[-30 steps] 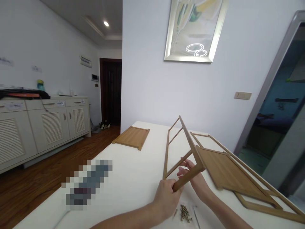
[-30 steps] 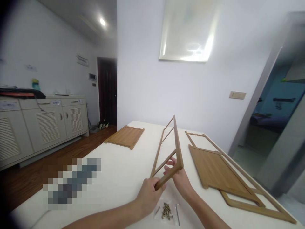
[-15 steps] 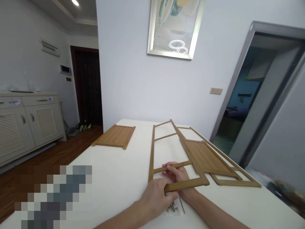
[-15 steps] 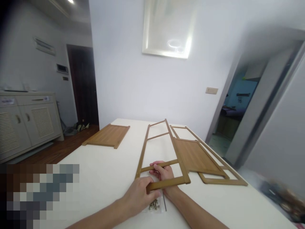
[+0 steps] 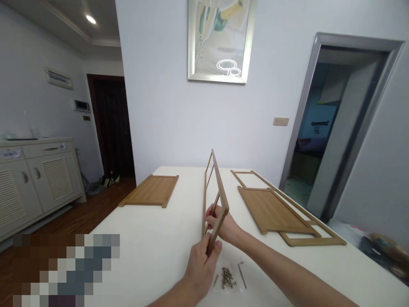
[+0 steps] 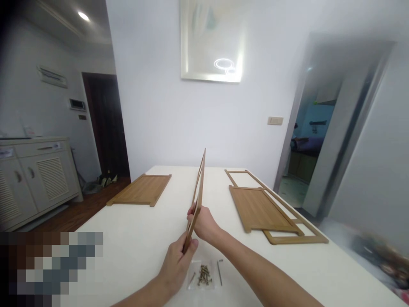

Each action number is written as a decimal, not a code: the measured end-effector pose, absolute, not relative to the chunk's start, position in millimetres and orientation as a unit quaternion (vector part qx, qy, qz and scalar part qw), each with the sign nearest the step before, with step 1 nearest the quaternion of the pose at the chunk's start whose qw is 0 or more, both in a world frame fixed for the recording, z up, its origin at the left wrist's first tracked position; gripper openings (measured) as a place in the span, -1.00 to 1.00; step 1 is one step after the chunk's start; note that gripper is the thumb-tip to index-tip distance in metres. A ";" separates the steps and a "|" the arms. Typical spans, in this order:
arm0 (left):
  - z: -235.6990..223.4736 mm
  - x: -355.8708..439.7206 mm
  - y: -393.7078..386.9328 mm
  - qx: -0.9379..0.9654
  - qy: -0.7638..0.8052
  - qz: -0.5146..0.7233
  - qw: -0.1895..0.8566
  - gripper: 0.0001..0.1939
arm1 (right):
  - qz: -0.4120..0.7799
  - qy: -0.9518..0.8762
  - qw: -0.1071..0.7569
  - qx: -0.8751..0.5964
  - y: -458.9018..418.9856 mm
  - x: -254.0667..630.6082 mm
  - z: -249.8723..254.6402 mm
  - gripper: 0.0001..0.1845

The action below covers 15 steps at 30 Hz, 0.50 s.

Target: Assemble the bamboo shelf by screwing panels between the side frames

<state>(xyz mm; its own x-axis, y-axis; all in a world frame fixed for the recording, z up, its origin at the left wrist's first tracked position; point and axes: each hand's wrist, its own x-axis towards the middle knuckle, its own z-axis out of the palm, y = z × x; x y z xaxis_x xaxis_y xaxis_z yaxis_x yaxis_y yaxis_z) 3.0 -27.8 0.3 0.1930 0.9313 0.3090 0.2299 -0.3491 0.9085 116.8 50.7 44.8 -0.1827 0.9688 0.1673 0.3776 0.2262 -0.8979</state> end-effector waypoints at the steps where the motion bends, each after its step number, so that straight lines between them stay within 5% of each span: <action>1: 0.5 1.5 -26.7 0.662 0.434 0.478 0.381 -0.59 | 0.359 -0.681 0.392 -0.504 53.2 113.0 47.2 -0.88; 11: -5.5 -6.1 -20.7 0.602 0.447 0.520 0.409 -0.51 | 0.287 -0.733 0.338 -0.516 48.4 95.4 64.4 -0.95; 15: -9.2 -7.9 -20.2 0.608 0.452 0.507 0.411 -0.54 | 0.284 -0.750 0.326 -0.500 38.2 121.3 66.4 -0.81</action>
